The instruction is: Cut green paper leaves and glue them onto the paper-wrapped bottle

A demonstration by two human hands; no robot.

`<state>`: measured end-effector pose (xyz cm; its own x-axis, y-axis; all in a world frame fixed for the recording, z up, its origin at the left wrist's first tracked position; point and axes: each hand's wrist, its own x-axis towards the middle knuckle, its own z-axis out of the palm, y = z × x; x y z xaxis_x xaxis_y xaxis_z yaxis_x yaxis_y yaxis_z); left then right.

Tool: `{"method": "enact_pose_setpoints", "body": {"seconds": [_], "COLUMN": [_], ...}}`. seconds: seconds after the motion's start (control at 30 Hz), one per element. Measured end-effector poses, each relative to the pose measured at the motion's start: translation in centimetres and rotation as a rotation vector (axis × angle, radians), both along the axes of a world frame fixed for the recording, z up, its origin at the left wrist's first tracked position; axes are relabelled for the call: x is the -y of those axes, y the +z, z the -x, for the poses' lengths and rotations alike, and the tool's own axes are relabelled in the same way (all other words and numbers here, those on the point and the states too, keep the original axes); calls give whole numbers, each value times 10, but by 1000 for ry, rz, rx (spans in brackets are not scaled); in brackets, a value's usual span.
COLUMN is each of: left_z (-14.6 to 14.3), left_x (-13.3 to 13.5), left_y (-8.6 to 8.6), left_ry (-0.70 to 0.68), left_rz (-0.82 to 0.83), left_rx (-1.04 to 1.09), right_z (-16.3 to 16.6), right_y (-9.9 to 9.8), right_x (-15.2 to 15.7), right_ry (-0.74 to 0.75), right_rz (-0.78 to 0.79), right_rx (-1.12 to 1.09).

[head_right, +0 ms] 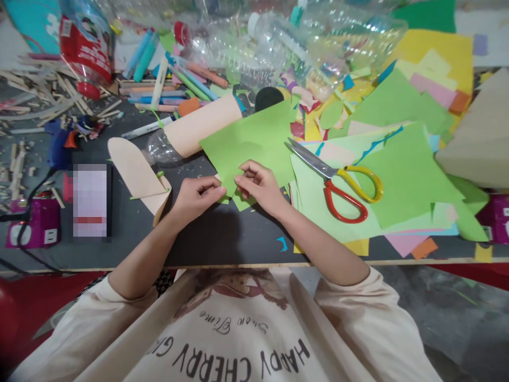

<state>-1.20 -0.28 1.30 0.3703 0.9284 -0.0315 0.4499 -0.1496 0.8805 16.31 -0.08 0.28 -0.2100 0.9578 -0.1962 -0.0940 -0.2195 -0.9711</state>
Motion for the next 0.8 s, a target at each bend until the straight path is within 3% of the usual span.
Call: {"method": "enact_pose_setpoints", "body": {"seconds": [0.37, 0.6, 0.8], "left_z": [-2, -2, -3], "left_x": [-2, -2, -1], "left_y": [2, 3, 5], "left_ry": [-55, -77, -118], "left_rz": [29, 57, 93], "left_rx": [-56, -23, -35], "right_z": [-3, -4, -5], "right_y": [4, 1, 0], "right_x": [-3, -3, -5], "right_ry": [-87, -130, -31], "right_rz": [-91, -40, -107], "right_rx": [73, 85, 48]}}
